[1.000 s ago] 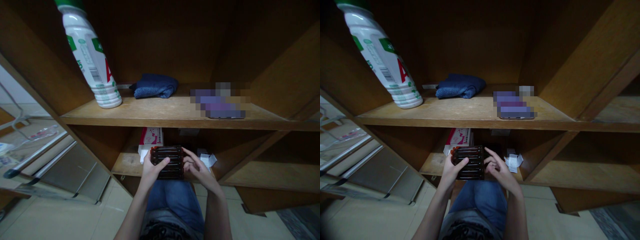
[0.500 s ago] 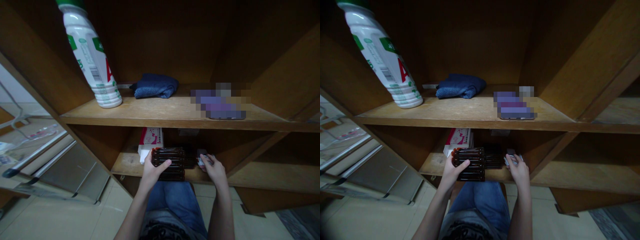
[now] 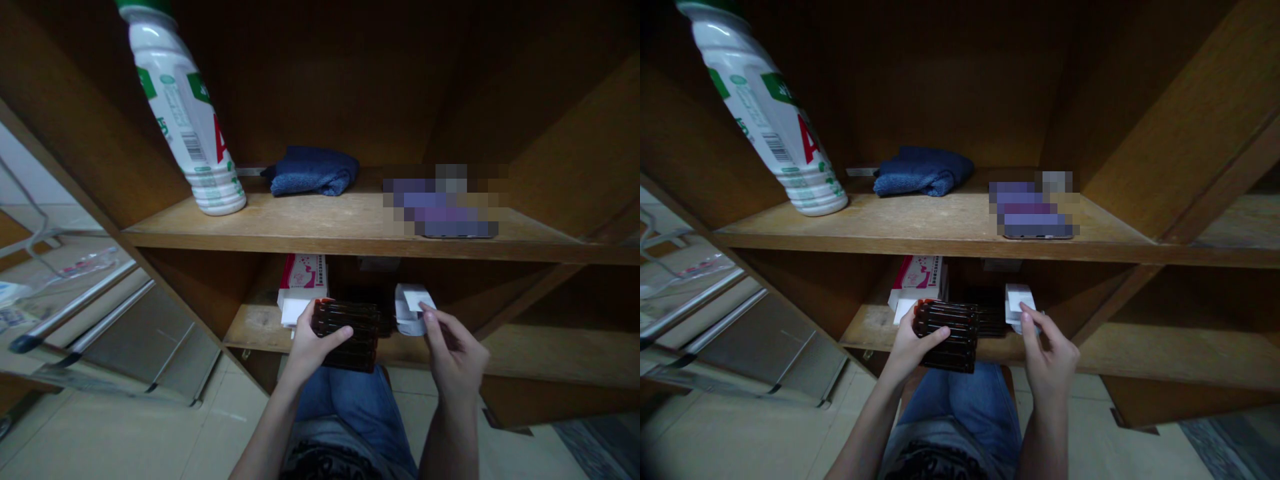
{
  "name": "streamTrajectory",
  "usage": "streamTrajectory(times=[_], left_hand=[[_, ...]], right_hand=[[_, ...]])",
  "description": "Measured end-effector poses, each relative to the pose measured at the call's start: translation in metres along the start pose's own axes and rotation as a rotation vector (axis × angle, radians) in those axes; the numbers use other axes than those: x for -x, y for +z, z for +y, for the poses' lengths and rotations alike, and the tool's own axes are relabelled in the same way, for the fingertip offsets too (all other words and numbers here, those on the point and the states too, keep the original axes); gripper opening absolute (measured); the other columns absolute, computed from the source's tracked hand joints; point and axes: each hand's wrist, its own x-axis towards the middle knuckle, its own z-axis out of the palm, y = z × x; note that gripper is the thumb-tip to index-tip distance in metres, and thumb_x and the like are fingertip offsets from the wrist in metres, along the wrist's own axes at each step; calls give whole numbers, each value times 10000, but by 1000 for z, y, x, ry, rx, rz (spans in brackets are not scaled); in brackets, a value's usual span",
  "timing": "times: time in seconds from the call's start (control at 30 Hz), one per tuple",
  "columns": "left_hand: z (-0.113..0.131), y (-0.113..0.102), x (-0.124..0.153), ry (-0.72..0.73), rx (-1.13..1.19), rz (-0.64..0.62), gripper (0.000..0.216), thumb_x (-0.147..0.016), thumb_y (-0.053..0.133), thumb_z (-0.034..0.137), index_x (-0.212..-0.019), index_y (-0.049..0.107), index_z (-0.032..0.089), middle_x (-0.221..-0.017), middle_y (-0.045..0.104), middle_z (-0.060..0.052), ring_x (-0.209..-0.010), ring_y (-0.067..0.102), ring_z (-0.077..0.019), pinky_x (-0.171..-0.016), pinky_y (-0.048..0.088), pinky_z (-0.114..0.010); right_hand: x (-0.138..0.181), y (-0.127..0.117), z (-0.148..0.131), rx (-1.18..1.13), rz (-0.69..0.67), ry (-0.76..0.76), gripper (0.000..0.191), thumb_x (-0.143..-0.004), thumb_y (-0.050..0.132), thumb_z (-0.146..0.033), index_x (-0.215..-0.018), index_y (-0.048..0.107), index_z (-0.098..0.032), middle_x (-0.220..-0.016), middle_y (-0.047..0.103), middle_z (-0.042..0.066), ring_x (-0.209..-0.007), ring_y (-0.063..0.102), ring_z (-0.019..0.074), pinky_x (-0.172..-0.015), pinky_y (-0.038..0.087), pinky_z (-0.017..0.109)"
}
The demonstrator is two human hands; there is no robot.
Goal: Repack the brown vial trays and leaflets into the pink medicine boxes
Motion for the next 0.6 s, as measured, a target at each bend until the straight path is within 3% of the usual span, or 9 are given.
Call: streamTrajectory(times=[0.1, 0.27, 0.4, 0.6], left_hand=[[-1, 3, -1, -8, -6, -19, 430, -613, 765, 352, -945, 574, 157, -877, 658, -36, -830, 625, -183, -762, 495, -293], [-2, 5, -1, -4, 16, 1, 448, -586, 779, 327, -947, 579, 155, -867, 667, -37, -814, 632, -190, -757, 498, -308], [-3, 4, -2, 4, 51, 34, 418, -603, 770, 318, -934, 574, 156, -870, 672, -41, -813, 638, -191, -758, 501, -310], [-11, -2, -5, 32, 38, 139, 454, -589, 767, 327, -965, 573, 162, -906, 680, -49, -851, 647, -205, -781, 506, -318]], right_hand=[[13, 13, -21, -124, 22, -187, 66, -764, 668, -238, -816, 705, -226, -807, 726, 57, -739, 657, 226, -745, 517, 407], [29, 37, -51, -323, -93, -258, 110, -746, 660, -141, -773, 676, -247, -603, 619, -9, -542, 549, 155, -534, 458, 308], [35, 48, -58, -363, -233, -92, 180, -753, 663, -180, -927, 655, -225, -620, 625, -21, -448, 480, 96, -415, 379, 220], [33, 49, -58, -430, -254, 159, 328, -753, 656, -270, -1062, 571, -196, -573, 585, -46, -399, 386, 67, -380, 284, 186]])
